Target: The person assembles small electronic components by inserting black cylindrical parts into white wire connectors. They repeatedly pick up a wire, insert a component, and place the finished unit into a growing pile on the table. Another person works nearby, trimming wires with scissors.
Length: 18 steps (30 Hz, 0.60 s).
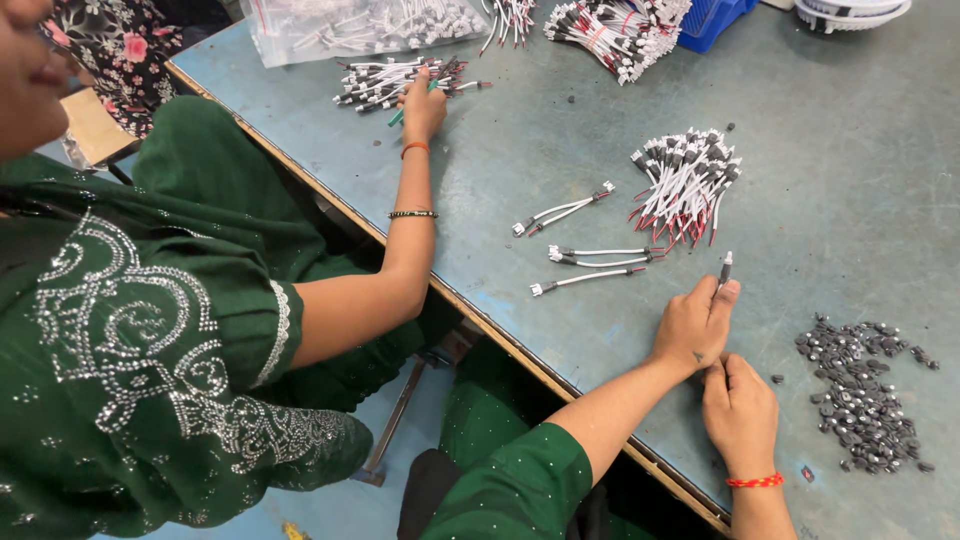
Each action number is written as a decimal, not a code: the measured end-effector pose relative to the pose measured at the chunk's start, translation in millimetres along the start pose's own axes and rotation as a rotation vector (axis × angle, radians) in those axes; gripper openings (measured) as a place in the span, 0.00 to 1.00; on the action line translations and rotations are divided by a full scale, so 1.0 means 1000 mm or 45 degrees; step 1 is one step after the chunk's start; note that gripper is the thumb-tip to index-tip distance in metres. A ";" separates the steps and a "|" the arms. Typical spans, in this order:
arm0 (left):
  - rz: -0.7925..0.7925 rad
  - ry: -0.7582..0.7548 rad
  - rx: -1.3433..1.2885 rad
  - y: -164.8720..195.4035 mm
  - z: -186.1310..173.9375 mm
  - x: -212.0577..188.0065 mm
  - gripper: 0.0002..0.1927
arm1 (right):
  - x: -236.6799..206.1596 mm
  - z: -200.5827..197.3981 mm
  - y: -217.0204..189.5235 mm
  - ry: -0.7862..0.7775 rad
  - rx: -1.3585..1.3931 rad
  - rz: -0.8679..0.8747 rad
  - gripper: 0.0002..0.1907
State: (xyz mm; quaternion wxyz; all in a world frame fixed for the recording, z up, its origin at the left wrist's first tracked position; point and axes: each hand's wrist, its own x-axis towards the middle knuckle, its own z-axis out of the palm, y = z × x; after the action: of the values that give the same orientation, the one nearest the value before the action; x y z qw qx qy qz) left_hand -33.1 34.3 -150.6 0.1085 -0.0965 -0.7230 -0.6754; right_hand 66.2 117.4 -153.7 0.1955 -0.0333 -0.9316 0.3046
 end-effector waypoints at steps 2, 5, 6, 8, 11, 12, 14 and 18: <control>-0.010 -0.001 0.003 0.001 0.000 -0.001 0.22 | -0.001 0.000 -0.001 0.005 0.015 -0.005 0.10; -0.023 -0.001 0.004 0.002 -0.001 -0.003 0.22 | -0.002 -0.001 -0.003 0.008 0.019 0.002 0.11; -0.023 0.000 0.009 0.002 -0.002 -0.003 0.22 | -0.003 -0.001 -0.003 0.007 0.018 0.007 0.11; -0.027 0.001 0.008 0.003 -0.003 -0.004 0.22 | -0.003 0.000 -0.004 0.003 0.013 0.016 0.11; -0.031 0.000 -0.002 0.002 -0.003 -0.004 0.22 | -0.002 0.000 -0.004 0.004 0.009 0.022 0.11; -0.029 0.003 -0.002 0.002 -0.003 -0.003 0.22 | -0.002 0.000 -0.004 0.006 0.009 0.023 0.11; -0.027 0.010 0.001 0.002 -0.003 -0.003 0.22 | -0.002 0.000 -0.004 0.008 0.003 0.019 0.11; -0.021 0.019 -0.010 0.003 -0.004 -0.004 0.22 | -0.004 0.000 -0.006 0.020 0.008 -0.004 0.11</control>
State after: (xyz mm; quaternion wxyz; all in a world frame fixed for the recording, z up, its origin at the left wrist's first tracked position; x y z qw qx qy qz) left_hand -28.7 30.3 -148.8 0.1079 -0.0859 -0.7205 -0.6797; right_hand 69.8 111.9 -151.9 0.2033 -0.0337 -0.9292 0.3068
